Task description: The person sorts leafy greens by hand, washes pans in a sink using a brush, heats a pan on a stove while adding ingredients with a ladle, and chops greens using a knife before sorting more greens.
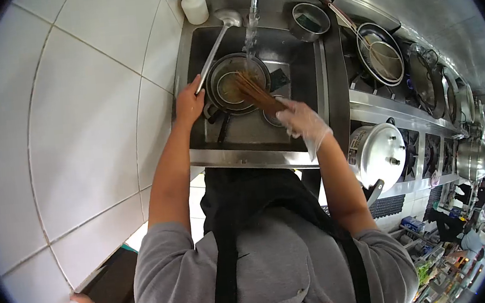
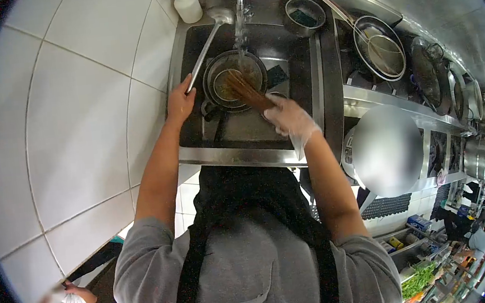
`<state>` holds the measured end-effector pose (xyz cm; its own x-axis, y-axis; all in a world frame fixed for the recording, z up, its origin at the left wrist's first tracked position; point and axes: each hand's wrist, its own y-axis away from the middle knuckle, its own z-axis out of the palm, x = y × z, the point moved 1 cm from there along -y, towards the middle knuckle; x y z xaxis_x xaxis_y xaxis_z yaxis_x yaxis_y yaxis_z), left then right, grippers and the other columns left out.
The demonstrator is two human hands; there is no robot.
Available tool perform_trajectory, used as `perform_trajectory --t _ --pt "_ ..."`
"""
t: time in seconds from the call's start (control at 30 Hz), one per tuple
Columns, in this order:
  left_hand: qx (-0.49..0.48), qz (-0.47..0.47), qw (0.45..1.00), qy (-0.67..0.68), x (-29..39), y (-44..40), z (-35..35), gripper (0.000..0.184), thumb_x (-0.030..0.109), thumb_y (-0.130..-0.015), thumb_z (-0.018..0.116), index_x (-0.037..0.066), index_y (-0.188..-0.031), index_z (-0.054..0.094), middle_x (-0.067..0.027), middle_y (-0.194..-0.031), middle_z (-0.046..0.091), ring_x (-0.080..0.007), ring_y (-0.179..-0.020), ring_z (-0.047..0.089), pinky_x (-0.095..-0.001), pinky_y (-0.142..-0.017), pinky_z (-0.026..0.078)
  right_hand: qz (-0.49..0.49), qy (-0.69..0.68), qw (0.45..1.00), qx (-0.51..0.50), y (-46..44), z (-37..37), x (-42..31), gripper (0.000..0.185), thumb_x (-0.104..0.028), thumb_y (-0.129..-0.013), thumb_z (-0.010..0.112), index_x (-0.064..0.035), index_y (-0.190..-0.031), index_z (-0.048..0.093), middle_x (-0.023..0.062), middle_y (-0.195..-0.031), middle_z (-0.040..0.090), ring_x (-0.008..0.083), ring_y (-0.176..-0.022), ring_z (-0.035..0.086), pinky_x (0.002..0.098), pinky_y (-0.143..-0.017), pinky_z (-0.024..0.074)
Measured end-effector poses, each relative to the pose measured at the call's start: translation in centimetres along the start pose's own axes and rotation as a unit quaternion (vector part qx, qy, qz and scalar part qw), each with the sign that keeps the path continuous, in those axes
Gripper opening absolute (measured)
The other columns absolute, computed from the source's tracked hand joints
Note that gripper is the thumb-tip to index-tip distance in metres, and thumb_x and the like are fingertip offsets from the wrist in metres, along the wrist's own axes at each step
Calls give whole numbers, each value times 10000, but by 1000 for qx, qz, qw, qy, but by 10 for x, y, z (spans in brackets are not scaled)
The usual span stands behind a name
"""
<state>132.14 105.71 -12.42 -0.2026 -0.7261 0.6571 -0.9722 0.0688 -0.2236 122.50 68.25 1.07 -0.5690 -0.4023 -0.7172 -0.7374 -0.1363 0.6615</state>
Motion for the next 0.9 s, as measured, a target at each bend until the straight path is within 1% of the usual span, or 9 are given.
perform_trajectory --t 0.13,0.23,0.4,0.53,0.6,0.8,0.83,0.87,0.9 --pt "-43 -61 997 8 -2 -22 -6 563 154 -999 707 157 -1554 615 -227 -1123 735 -469 -1028 684 -543 -921 557 -14 -63 998 17 27 8 16 709 -228 -1033 686 -73 -1685 453 7 -773 570 111 -630 521 292 -559 448" --pt "-6 18 978 -206 -22 -34 1 539 150 -996 705 126 -1530 630 -163 -1147 700 -407 -1080 629 -550 -906 555 48 -105 993 22 41 7 19 743 -263 -1008 712 -70 -1680 460 16 -807 605 117 -660 576 286 -585 485" --pt "76 49 949 -303 25 -57 8 483 165 -968 740 112 -1445 682 -124 -1236 662 -362 -1165 620 -550 -969 518 71 -258 963 5 48 11 29 821 -273 -958 794 -21 -1659 450 16 -906 658 109 -683 603 280 -613 503" --pt "39 79 994 67 26 -107 117 298 170 -1018 733 87 -1303 735 -144 -1050 718 -309 -927 694 -453 -776 565 123 -312 942 17 44 21 34 912 -273 -910 868 -6 -1659 419 9 -915 653 96 -689 568 275 -633 497" --pt "-97 -252 901 340 24 -160 196 202 164 -1048 706 66 -1220 745 -111 -916 710 -244 -806 694 -400 -665 551 147 -308 939 43 47 27 23 872 -260 -918 860 0 -1637 441 4 -911 643 93 -689 561 274 -632 498" --pt "-322 -326 738 496 -11 -221 296 252 245 -1018 754 21 -1130 779 -177 -1072 793 -332 -983 773 -482 -832 623 194 -349 910 115 77 30 23 829 -218 -903 830 17 -1616 478 -1 -906 572 111 -688 568 289 -610 514" --pt "-352 -170 891 231 -24 -203 286 273 237 -1024 738 33 -1205 756 -189 -1157 768 -362 -1061 752 -497 -896 615 203 -356 904 118 81 28 24 838 -215 -901 833 19 -1620 474 11 -928 591 114 -697 578 287 -616 515" --pt "-343 11 937 -60 -38 -186 280 310 229 -1030 723 46 -1279 733 -201 -1241 743 -391 -1139 731 -513 -959 606 213 -364 899 121 86 26 23 846 -212 -899 837 21 -1625 469 24 -951 610 116 -706 589 285 -622 516" --pt "-280 23 943 -178 -65 -157 290 356 217 -1035 704 40 -1343 690 -203 -1326 700 -416 -1217 687 -527 -1026 572 217 -367 896 121 91 25 26 846 -212 -899 837 21 -1625 469 24 -951 610 116 -706 589 285 -622 516"
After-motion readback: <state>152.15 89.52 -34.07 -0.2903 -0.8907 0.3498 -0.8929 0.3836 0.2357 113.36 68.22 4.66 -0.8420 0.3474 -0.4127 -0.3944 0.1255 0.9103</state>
